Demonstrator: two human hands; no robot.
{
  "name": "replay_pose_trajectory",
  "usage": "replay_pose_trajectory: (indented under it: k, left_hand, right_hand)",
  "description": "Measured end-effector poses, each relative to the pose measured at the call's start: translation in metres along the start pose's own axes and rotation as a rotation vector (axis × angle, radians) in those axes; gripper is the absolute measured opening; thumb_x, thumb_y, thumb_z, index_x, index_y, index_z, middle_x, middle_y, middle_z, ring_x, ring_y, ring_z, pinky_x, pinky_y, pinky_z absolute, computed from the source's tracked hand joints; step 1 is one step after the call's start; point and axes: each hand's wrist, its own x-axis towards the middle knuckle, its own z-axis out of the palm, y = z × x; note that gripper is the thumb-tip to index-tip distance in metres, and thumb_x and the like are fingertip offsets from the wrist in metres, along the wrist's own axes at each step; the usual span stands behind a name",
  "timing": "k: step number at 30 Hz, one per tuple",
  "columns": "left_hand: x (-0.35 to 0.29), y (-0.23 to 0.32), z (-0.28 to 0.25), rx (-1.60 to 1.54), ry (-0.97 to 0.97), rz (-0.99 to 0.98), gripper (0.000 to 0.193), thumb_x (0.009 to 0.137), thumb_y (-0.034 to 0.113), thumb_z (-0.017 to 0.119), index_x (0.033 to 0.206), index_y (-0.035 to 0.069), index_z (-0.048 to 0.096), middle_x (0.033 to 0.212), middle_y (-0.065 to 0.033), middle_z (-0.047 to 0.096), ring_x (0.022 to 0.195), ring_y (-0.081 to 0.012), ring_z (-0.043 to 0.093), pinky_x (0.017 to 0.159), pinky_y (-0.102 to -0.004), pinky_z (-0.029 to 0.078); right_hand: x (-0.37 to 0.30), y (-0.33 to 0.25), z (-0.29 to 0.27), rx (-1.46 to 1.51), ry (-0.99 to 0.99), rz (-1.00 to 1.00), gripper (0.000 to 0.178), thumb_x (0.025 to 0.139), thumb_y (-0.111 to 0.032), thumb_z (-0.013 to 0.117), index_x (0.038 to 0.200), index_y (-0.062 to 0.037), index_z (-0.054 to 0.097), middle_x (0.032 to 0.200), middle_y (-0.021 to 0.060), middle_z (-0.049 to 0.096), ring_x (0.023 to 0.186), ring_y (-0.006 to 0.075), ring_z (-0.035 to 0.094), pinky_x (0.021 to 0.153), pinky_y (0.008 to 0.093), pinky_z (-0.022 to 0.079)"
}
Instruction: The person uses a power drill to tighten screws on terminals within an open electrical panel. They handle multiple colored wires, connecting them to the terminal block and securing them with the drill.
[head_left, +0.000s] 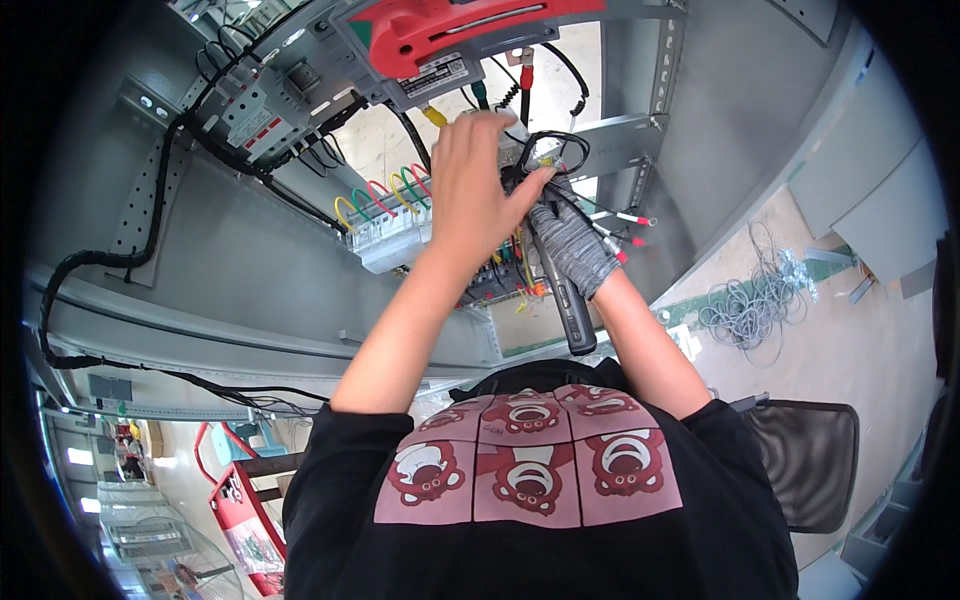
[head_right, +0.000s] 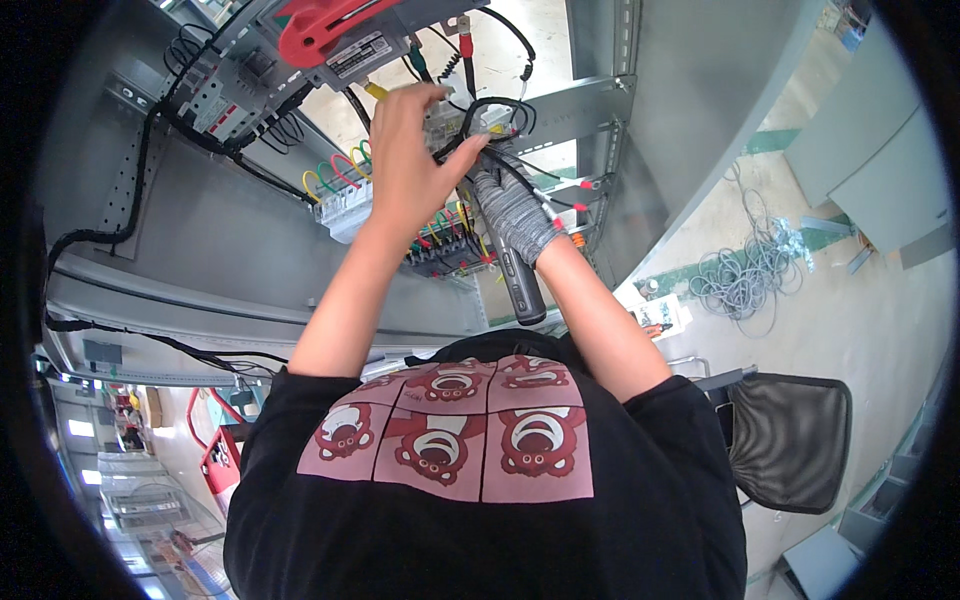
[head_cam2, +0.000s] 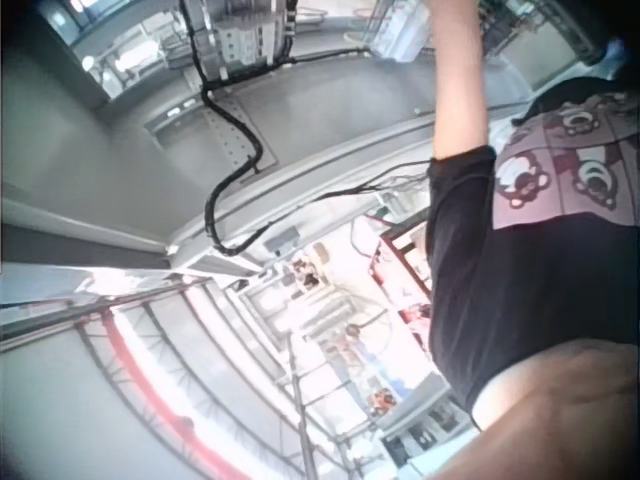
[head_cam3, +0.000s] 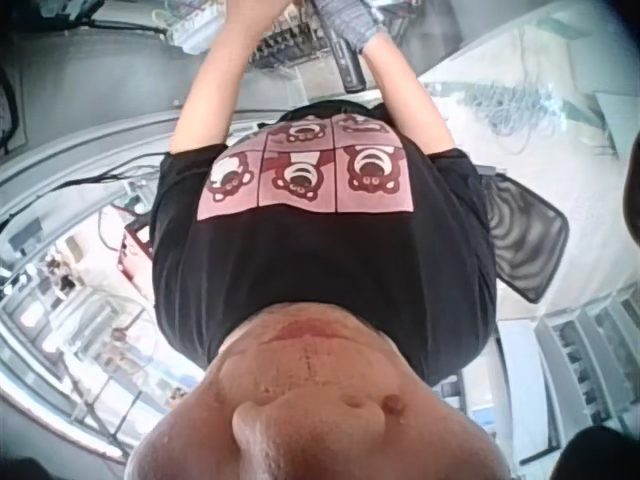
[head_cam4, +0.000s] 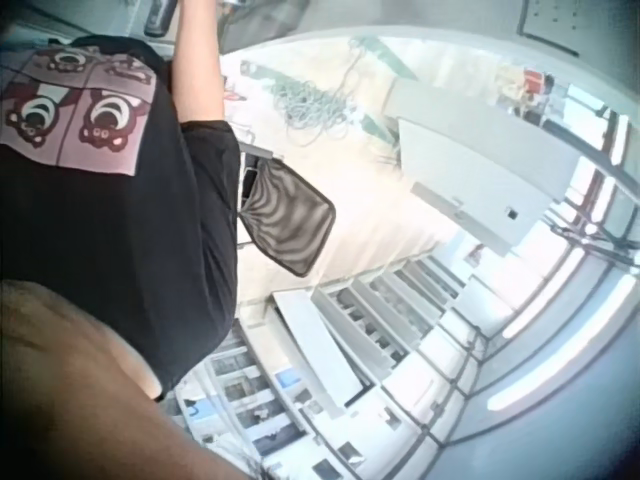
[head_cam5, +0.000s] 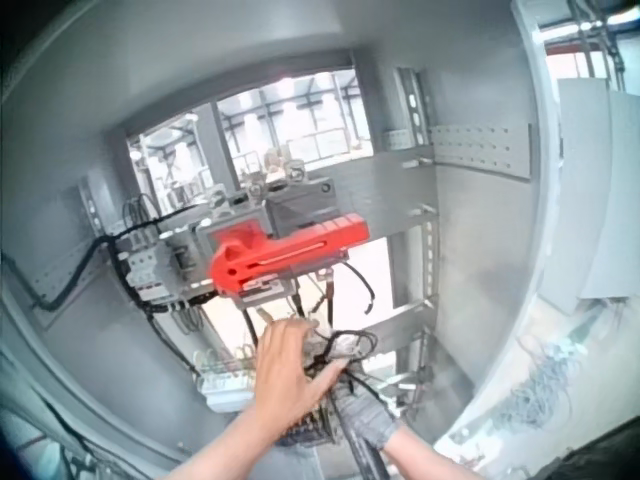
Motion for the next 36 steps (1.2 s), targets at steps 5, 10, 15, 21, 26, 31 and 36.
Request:
replay_pose_trajectory:
  k: [5,10,15,21,26,31,36]
  left_hand:
    - [-0.055,0.009,0.003,-0.328,0.081,-0.204,0.021,0.078,-0.004,0.059,0.099,0.001,0.057,0.098,-0.0139,0.059,0.091,-0.0323,0.056,0.082,-0.0381,0.044]
    - [-0.098,0.018,0.029,-0.99,-0.041,-0.811,0.035,0.088,-0.006,0.05,0.122,-0.001,0.053,0.12,-0.0132,0.059,0.114,-0.0259,0.056,0.098,-0.0342,0.043]
    - [-0.085,0.03,0.048,-1.209,-0.04,-0.939,0.073,0.088,0.006,0.047,0.152,0.002,0.013,0.159,-0.0163,0.017,0.148,-0.0279,0.016,0.117,-0.0364,0.016]
    - [-0.074,0.031,0.064,-0.718,-0.069,-0.876,0.066,0.089,0.012,0.048,0.148,0.003,0.021,0.137,-0.0243,0.043,0.126,-0.0316,0.046,0.104,-0.0382,0.036]
    - [-0.08,0.024,0.061,-0.548,-0.096,-0.801,0.054,0.089,0.008,0.049,0.139,-0.003,0.034,0.117,-0.0279,0.056,0.096,-0.0392,0.061,0.087,-0.0426,0.048]
    - [-0.082,0.021,0.06,-0.394,-0.067,-0.68,0.048,0.085,0.005,0.051,0.131,-0.004,0.04,0.125,-0.0295,0.052,0.103,-0.0457,0.058,0.087,-0.0498,0.048]
    - [-0.085,0.02,0.061,-0.367,-0.017,-0.637,0.047,0.084,0.003,0.052,0.129,-0.004,0.042,0.127,-0.0278,0.053,0.101,-0.0449,0.059,0.086,-0.0497,0.049]
  right_hand:
    - [0.0,0.001,-0.004,-0.028,-0.056,0.068,0.033,0.098,-0.02,0.049,0.128,-0.0049,0.053,0.096,0.0077,0.063,0.081,0.0165,0.062,0.073,0.03,0.052]
    - [-0.006,0.004,-0.013,0.063,-0.046,0.29,0.023,0.097,-0.016,0.051,0.118,-0.0066,0.056,0.074,0.0004,0.056,0.052,0.0087,0.051,0.045,0.0266,0.044]
    - [-0.009,-0.006,-0.014,0.089,-0.028,0.139,0.03,0.098,-0.013,0.05,0.125,-0.004,0.055,0.111,0.0068,0.062,0.096,0.0119,0.055,0.083,0.0257,0.047]
    - [0.009,0.025,-0.037,0.067,-0.05,0.191,0.027,0.095,-0.018,0.054,0.118,-0.0052,0.06,0.092,0.0043,0.065,0.081,0.0135,0.057,0.073,0.0281,0.048]
    - [0.009,0.015,-0.035,-0.088,-0.038,0.121,0.028,0.092,-0.012,0.058,0.119,-0.0056,0.06,0.095,0.0029,0.063,0.08,0.011,0.055,0.07,0.0269,0.048]
    - [0.022,0.016,-0.054,-0.022,-0.113,0.272,0.028,0.092,-0.009,0.057,0.12,-0.0068,0.056,0.085,0.005,0.063,0.065,0.0123,0.059,0.055,0.0268,0.051]
    - [0.027,0.011,-0.051,-0.009,-0.117,0.323,0.018,0.093,-0.009,0.055,0.111,-0.0079,0.058,0.068,0.0069,0.061,0.044,0.0174,0.057,0.037,0.0316,0.048]
